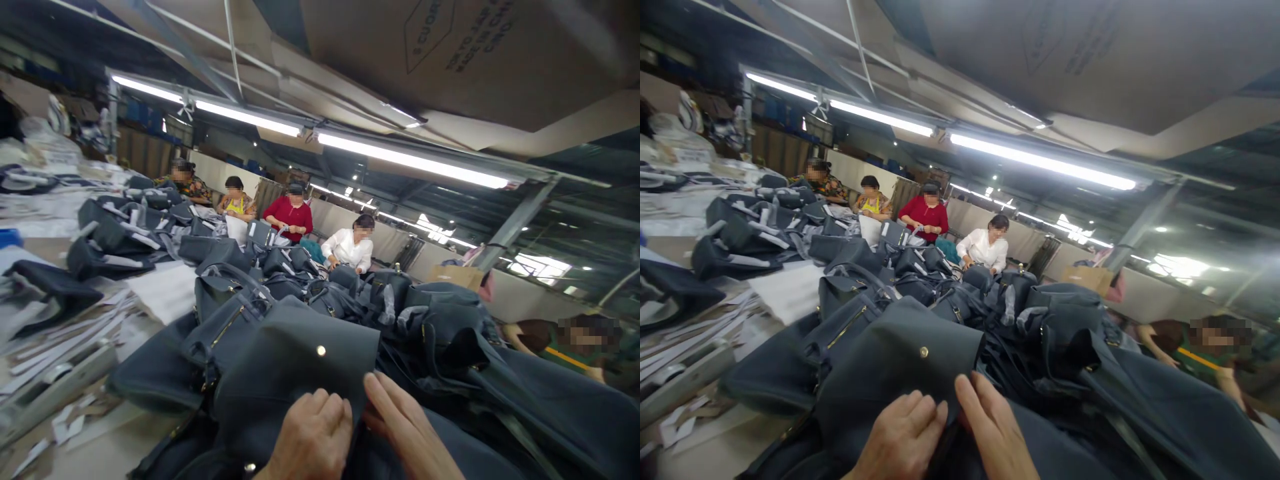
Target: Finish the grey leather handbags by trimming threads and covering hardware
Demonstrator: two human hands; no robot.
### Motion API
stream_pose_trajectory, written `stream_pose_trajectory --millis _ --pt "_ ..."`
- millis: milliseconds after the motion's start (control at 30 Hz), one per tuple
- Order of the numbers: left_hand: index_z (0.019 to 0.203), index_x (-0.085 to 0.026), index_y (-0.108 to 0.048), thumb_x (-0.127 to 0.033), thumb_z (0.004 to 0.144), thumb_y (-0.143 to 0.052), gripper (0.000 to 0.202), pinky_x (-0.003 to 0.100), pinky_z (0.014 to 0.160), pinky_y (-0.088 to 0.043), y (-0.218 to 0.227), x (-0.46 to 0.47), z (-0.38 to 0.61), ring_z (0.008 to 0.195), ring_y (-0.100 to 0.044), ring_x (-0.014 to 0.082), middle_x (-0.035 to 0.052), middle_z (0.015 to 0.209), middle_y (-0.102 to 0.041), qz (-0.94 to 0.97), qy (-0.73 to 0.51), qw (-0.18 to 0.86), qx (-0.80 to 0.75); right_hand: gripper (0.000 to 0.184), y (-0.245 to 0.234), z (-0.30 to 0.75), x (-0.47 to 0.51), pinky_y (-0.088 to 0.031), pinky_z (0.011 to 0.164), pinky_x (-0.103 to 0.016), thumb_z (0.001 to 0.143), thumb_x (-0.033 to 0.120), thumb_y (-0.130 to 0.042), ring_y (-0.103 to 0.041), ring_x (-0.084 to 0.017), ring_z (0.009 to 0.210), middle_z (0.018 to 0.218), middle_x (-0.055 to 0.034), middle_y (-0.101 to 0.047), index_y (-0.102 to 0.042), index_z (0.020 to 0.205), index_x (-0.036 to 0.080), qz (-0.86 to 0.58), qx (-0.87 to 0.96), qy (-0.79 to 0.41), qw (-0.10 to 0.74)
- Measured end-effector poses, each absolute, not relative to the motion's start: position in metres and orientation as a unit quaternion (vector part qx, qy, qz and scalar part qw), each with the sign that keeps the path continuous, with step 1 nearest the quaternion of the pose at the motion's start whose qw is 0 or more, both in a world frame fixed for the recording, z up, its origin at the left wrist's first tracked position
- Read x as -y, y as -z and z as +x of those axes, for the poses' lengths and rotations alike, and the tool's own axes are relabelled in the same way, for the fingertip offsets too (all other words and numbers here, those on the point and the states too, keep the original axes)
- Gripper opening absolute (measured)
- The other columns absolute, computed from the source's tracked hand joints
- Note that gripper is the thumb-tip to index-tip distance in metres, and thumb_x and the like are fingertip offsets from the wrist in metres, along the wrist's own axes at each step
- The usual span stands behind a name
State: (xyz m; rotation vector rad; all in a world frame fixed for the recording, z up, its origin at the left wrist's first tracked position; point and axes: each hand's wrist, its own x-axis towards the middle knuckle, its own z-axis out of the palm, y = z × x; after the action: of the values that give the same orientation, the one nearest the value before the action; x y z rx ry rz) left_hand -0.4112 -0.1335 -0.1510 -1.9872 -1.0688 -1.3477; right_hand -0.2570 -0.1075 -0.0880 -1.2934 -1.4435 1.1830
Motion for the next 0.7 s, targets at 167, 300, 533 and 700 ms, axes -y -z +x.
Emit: stream_pose_trajectory --millis 167,300,533,700 --pt "0.084 -0.018 -0.06 -0.018 0.088 -0.05 0.01 0.024 0.055 -0.042 0.154 0.138 -0.44 0.063 -0.053 0.0152 0.002 0.072 -0.056 -0.71 0.58 -0.051 0.396 0.051 0.09 -0.323 0.087 -0.056 0.08 -0.037 0.056 0.046 -0.088 -0.072 -0.028 0.088 0.079 -0.0055 -0.077 -0.068 0.091 0.016 -0.429 0.428 -0.66 0.444" --pt "0.081 -0.019 -0.051 -0.021 0.084 -0.056 0.007 0.022 0.062 -0.042 0.147 0.138 -0.473 0.066 -0.05 0.0127 -0.002 0.073 -0.051 -0.504 0.637 -0.326 0.483 0.05 0.1 -0.329 0.088 -0.057 0.08 -0.039 0.06 0.041 -0.089 -0.073 -0.028 0.088 0.082 -0.0052 -0.078 -0.068 0.1 0.017 -0.418 0.403 -0.699 0.417" --pt "0.074 -0.018 -0.05 -0.023 0.081 -0.06 0.013 0.023 0.06 -0.038 0.148 0.129 -0.476 0.064 -0.045 0.0128 -0.0029 0.068 -0.05 -0.463 0.644 -0.355 0.495 0.05 0.109 -0.321 0.093 -0.056 0.085 -0.04 0.061 0.042 -0.088 -0.071 -0.029 0.095 0.086 -0.006 -0.078 -0.071 0.102 0.017 -0.419 0.403 -0.704 0.408" --pt "0.068 -0.019 -0.048 -0.025 0.09 -0.051 0.023 0.024 0.062 -0.037 0.14 0.128 -0.477 0.065 -0.048 0.0143 -0.0007 0.068 -0.051 -0.533 0.62 -0.265 0.51 0.055 0.113 -0.321 0.091 -0.055 0.089 -0.041 0.061 0.049 -0.086 -0.07 -0.03 0.097 0.093 -0.0088 -0.078 -0.073 0.102 0.016 -0.435 0.446 -0.669 0.405"
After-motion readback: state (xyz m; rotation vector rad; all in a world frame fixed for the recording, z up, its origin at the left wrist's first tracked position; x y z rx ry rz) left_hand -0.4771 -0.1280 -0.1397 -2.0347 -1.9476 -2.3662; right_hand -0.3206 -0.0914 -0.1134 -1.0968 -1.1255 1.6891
